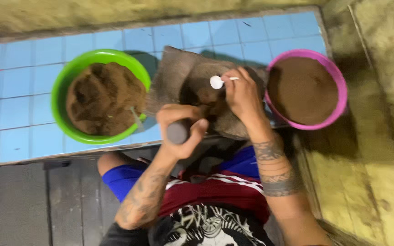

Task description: The person scoops a brown powder from a green bowl into a wooden mortar using a metal spoon, then grinds it with a pestle while occasionally using a white plastic spoon to adjust the contents.

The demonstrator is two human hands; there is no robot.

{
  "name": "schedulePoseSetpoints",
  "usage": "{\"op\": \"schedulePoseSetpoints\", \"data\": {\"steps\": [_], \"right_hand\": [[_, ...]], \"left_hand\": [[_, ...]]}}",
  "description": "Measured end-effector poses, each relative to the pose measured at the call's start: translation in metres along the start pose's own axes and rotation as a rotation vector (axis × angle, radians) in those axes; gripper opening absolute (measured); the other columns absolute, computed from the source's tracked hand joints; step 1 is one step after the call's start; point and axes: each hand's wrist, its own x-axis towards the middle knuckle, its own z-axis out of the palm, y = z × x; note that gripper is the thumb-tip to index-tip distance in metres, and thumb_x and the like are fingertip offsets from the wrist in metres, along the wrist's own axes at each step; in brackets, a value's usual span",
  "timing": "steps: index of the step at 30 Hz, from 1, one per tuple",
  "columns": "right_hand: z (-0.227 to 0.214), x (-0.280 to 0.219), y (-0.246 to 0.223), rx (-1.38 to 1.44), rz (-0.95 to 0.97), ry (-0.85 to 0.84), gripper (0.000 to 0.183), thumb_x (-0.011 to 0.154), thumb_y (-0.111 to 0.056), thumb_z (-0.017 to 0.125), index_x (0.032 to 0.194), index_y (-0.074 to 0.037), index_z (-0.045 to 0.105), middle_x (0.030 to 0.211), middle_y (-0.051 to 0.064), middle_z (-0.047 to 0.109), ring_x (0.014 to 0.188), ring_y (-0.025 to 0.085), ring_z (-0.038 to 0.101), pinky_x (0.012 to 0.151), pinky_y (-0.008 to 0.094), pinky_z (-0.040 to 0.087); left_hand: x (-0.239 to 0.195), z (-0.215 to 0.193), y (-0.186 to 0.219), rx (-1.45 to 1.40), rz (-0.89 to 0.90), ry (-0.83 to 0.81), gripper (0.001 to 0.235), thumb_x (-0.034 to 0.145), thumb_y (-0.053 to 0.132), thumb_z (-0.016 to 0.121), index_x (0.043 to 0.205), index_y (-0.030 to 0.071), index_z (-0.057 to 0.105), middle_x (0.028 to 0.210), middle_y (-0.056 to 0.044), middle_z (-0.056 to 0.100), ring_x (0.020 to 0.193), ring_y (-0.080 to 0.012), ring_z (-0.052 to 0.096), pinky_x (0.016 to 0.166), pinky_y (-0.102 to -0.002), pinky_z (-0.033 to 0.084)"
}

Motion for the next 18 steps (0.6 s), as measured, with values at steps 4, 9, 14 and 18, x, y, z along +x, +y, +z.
{"op": "schedulePoseSetpoints", "data": {"steps": [4, 9, 14, 18], "right_hand": [[-0.006, -0.011, -0.007, -0.031, 0.041, -0.018, 0.017, 0.105, -0.026, 0.060, 0.098, -0.013, 0.067, 0.101, 0.015, 0.062, 0.102, 0.045, 0.064, 0.087, 0.051, 0.053], [-0.001, -0.011, -0.012, -0.209, -0.008, -0.169, 0.013, 0.096, -0.023, 0.061, 0.090, -0.019, 0.071, 0.080, 0.009, 0.065, 0.086, 0.037, 0.066, 0.074, 0.051, 0.054], [0.001, -0.013, -0.008, -0.159, 0.008, -0.170, 0.017, 0.100, -0.023, 0.059, 0.092, -0.017, 0.072, 0.080, 0.011, 0.068, 0.088, 0.038, 0.068, 0.077, 0.050, 0.053], [-0.012, -0.013, -0.016, 0.013, 0.014, 0.036, 0.028, 0.112, -0.029, 0.051, 0.097, -0.013, 0.069, 0.083, 0.011, 0.062, 0.083, 0.039, 0.065, 0.076, 0.046, 0.053]], "left_hand": [[-0.004, 0.001, 0.017, -0.050, -0.013, -0.028, 0.040, 0.087, 0.007, 0.065, 0.052, 0.014, 0.047, 0.044, -0.002, 0.044, 0.036, -0.0208, 0.035, 0.040, -0.029, 0.035], [-0.023, 0.004, -0.039, -0.056, -0.031, -0.042, 0.041, 0.089, 0.009, 0.067, 0.054, 0.012, 0.044, 0.044, -0.006, 0.044, 0.038, -0.0236, 0.032, 0.039, -0.030, 0.032], [-0.023, 0.004, -0.028, -0.061, -0.004, -0.002, 0.039, 0.089, 0.007, 0.065, 0.055, 0.012, 0.047, 0.045, -0.006, 0.046, 0.038, -0.0235, 0.035, 0.040, -0.032, 0.033], [-0.006, 0.008, 0.019, -0.027, 0.000, -0.071, 0.037, 0.089, 0.009, 0.064, 0.055, 0.012, 0.049, 0.044, -0.007, 0.046, 0.036, -0.0276, 0.039, 0.039, -0.035, 0.034]]}}
